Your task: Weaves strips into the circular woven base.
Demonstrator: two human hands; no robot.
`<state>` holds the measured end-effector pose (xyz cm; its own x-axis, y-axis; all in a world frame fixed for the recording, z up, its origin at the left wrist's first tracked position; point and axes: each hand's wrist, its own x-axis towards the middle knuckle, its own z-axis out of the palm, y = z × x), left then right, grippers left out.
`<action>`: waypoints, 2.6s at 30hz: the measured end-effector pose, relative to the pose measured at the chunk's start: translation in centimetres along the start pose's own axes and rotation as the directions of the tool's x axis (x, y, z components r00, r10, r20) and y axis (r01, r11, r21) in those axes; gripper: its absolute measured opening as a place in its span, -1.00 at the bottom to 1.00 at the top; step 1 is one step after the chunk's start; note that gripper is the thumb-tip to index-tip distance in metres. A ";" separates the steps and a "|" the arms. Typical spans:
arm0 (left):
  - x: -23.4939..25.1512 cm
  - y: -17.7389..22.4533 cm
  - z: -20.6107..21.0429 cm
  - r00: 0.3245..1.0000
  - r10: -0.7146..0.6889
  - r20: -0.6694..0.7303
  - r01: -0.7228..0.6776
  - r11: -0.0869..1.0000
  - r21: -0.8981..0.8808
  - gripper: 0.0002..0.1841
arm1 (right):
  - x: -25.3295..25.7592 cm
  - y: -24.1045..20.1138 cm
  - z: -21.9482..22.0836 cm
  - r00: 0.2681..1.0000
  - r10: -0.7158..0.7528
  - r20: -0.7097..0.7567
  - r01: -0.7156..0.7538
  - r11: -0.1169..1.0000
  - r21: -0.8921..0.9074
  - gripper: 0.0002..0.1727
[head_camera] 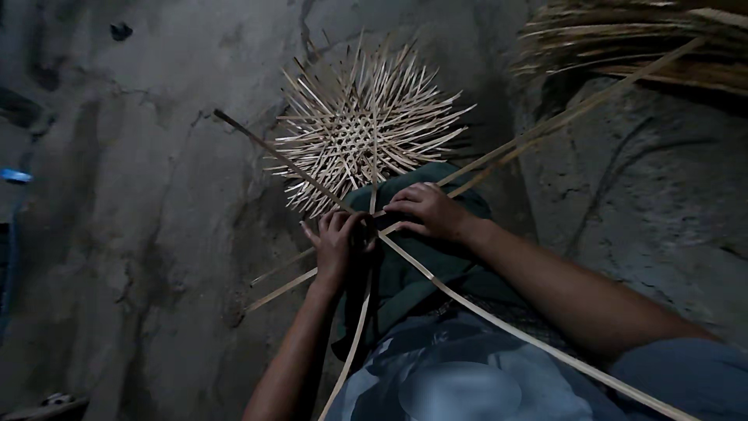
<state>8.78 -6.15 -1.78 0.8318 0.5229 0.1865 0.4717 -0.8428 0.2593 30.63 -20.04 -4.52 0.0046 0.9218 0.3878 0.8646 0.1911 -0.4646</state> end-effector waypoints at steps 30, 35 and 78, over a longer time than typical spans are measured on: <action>0.0 -0.5 -0.7 0.986 0.051 0.158 -0.043 0.998 -0.054 -0.53 | -0.6 -5.2 -0.4 0.989 0.143 0.032 -0.142 0.990 -0.010 -0.75; -0.2 0.2 -1.5 0.977 0.011 0.213 0.012 0.994 -0.108 -0.46 | -1.1 -7.8 -0.7 0.914 0.324 0.245 -0.346 0.937 0.051 -0.59; 0.9 2.0 -1.4 0.952 -0.078 0.295 0.043 0.991 0.125 -0.48 | -1.6 -1.4 -1.2 0.998 0.040 0.040 -0.038 0.997 -0.060 -0.80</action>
<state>10.03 -7.17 0.20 0.8416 0.5260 -0.1226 0.5396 -0.8291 0.1466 30.01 -22.16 -3.56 0.0194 0.9415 0.3364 0.8923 0.1355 -0.4306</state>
